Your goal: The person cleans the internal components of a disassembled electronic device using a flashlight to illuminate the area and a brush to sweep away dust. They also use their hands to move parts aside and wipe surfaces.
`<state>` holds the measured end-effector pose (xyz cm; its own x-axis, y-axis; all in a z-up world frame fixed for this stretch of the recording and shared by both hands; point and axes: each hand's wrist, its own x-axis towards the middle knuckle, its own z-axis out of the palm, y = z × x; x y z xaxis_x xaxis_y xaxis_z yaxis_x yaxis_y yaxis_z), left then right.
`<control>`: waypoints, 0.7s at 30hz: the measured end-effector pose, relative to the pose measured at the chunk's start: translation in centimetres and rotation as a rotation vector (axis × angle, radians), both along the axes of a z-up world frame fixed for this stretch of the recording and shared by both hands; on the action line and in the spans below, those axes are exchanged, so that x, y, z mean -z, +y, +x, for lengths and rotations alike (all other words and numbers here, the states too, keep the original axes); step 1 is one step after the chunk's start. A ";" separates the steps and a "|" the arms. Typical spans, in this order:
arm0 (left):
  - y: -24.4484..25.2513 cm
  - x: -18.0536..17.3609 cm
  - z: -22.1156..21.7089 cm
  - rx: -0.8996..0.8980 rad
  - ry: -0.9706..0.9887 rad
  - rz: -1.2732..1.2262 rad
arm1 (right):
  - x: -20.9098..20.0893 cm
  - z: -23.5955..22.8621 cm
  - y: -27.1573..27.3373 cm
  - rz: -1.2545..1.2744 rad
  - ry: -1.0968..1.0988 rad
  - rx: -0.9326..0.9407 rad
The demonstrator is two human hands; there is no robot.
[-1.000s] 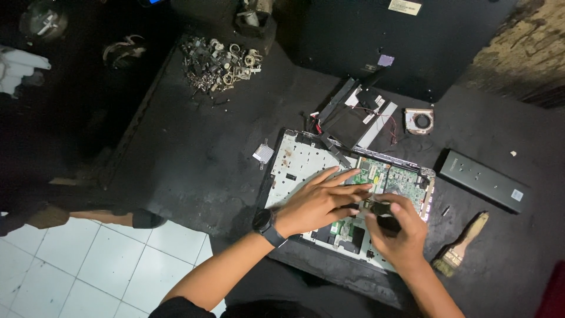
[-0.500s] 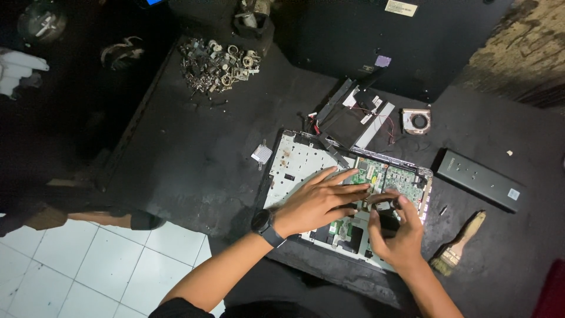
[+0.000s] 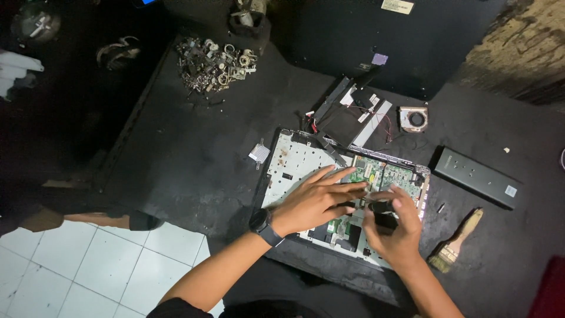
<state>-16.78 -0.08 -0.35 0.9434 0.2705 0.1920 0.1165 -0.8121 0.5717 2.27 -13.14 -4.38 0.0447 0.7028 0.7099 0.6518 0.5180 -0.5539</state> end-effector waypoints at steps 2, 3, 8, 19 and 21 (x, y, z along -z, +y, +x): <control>0.0 0.0 0.0 -0.010 -0.023 0.016 | 0.8 0.5 -0.3 0.022 -0.120 0.144; -0.1 -0.1 0.1 -0.007 -0.024 0.014 | 1.1 0.6 -0.4 0.020 -0.121 0.147; -0.5 -3.8 0.1 -0.082 0.078 -0.137 | 0.4 0.3 0.3 0.035 -0.033 0.167; -0.3 -3.2 0.5 -0.065 0.108 -0.157 | 0.1 -0.3 0.3 0.021 0.046 0.149; -0.3 -3.1 0.5 -0.062 0.110 -0.158 | 0.1 -0.4 0.2 0.016 -0.001 0.154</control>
